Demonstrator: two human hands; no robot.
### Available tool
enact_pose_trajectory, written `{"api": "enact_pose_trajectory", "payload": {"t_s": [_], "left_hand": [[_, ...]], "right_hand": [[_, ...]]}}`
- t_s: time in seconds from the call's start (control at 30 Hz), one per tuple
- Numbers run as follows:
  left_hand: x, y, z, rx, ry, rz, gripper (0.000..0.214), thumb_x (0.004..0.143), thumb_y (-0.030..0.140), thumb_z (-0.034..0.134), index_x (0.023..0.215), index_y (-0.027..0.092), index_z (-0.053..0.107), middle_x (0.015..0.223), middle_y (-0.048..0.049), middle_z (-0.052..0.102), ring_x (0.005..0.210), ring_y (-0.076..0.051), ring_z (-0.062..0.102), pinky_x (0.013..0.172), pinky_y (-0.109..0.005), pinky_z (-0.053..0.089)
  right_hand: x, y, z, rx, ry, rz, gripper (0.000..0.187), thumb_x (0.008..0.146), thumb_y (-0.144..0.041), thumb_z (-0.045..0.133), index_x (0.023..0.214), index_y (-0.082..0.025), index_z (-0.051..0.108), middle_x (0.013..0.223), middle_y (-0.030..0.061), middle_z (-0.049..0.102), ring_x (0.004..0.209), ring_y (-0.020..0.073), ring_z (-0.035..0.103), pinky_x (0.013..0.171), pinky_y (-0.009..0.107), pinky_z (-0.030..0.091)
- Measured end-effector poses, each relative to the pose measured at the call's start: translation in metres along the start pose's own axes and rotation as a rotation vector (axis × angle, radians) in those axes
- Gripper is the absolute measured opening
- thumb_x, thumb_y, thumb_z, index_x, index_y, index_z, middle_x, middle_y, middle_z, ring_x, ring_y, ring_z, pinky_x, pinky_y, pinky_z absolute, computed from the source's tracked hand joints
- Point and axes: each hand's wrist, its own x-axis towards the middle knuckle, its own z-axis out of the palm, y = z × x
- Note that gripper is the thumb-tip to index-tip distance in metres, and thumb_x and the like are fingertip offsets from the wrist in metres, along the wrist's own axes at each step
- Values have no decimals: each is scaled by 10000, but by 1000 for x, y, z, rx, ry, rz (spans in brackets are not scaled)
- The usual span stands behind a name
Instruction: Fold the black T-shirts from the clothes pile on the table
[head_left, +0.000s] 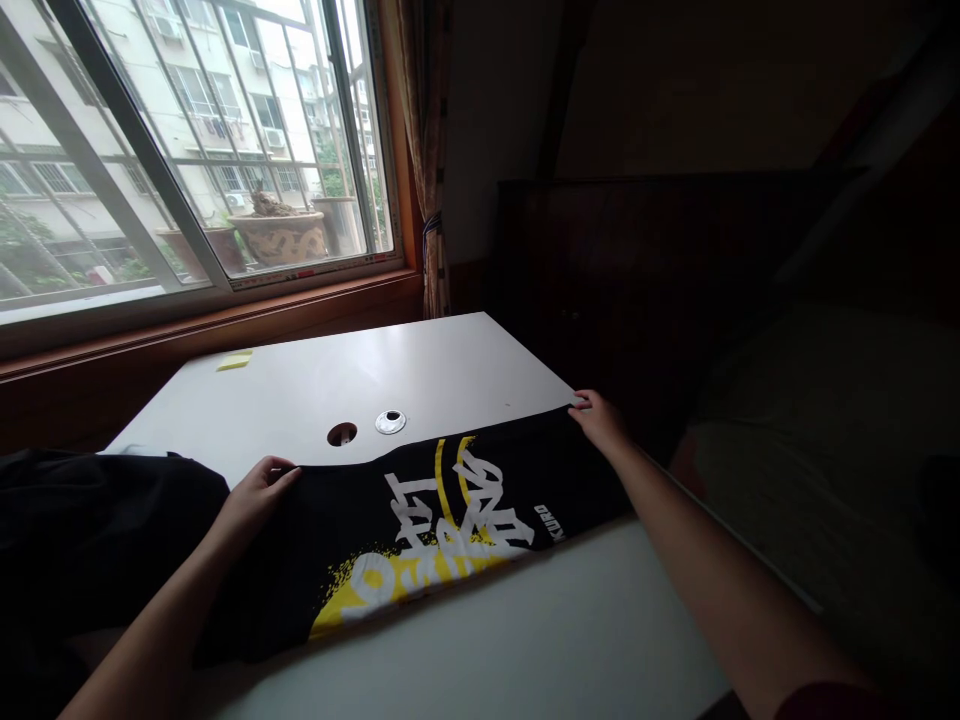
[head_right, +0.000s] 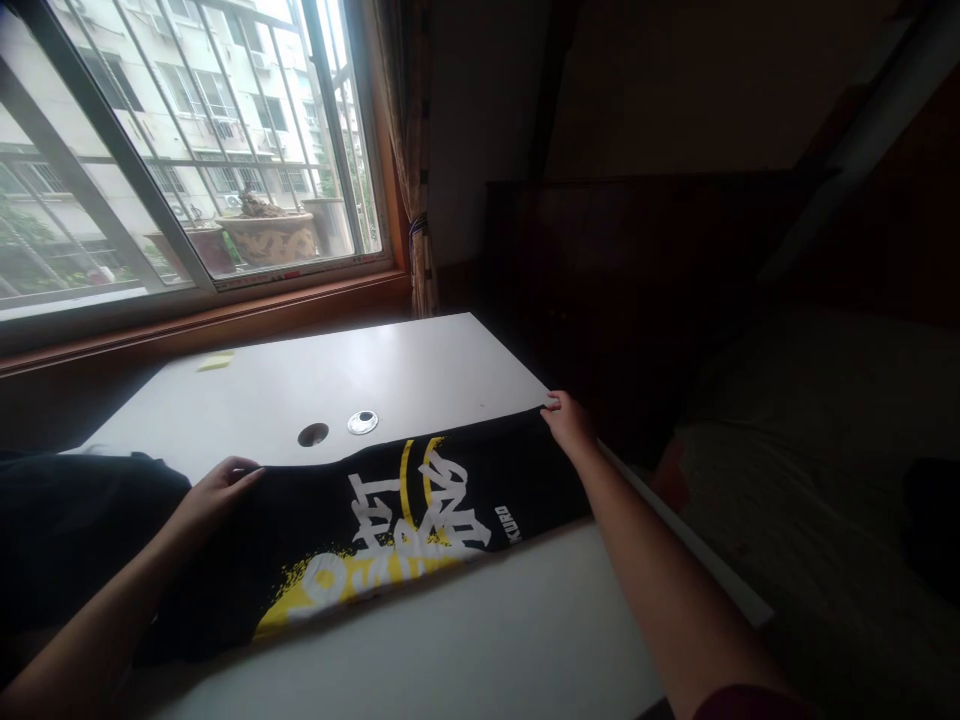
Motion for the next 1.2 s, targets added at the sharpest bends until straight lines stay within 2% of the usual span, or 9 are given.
{"api": "enact_pose_trajectory", "payload": {"t_s": [0.17,0.27,0.33,0.47,0.57,0.67,0.8,1.07,1.2], "left_hand": [[-10,5,-8,207,131,144,464,799,619,571,1033,227,654,1070,-79,728,991,-299,700,848,-364,547],[-27,16,-5,395,178,365,454,900,539,464,1181,222,628,1290,-113,645,1096,-315,670,912,-414,544],[-40,30,9,531,154,537,486,963,501,393,1299,211,592,1424,-126,558,1251,-331,582,995,-457,510],[-60,64,64,710,29,720,555,1033,501,349,1482,199,472,1577,-110,406,1481,-322,306,1182,-522,318],[-62,74,105,788,-32,708,600,1042,536,360,1552,222,377,1631,-90,292,1521,-336,179,1197,-576,243],[-56,65,122,828,-16,605,618,1047,537,344,1572,210,334,1628,-106,283,1518,-328,194,1205,-569,204],[-51,37,104,851,-12,511,644,1043,562,317,1588,220,288,1633,-85,269,1526,-295,173,1222,-533,160],[-52,-12,54,856,33,408,643,1039,512,266,1595,189,256,1651,-88,220,1531,-293,147,1211,-554,205],[-55,-20,44,800,55,448,619,1040,499,273,1580,197,301,1648,-102,242,1523,-316,176,1194,-608,234]], "right_hand": [[-12,-1,-12,-20,63,-80,472,782,-339,652,1236,-210,639,1234,128,616,1055,286,635,918,423,525],[-29,-13,-18,-113,133,-240,453,826,-356,604,1245,-193,654,1304,160,567,1134,331,602,1009,487,485],[-48,-34,-15,-157,109,-382,434,894,-367,529,1273,-195,653,1330,158,574,1230,350,550,1094,513,416],[-105,-103,16,-147,-237,-631,544,996,-460,395,1489,-251,489,1520,81,489,1400,343,418,1183,533,309],[-147,-148,47,-192,-457,-739,644,1016,-566,328,1562,-228,371,1634,52,319,1495,304,286,1219,518,233],[-164,-162,66,-232,-542,-784,684,1013,-605,321,1574,-214,343,1653,61,262,1519,290,235,1234,513,170],[-141,-131,58,-253,-514,-720,649,1011,-611,327,1579,-296,324,1659,33,244,1524,284,223,1227,520,171],[-69,-15,-6,-393,-336,-352,668,998,-606,326,1554,-238,374,1649,85,274,1513,298,256,1225,556,172],[-61,12,-27,-406,-240,-307,593,994,-548,360,1498,-251,457,1601,84,387,1477,311,335,1200,599,210]]}}
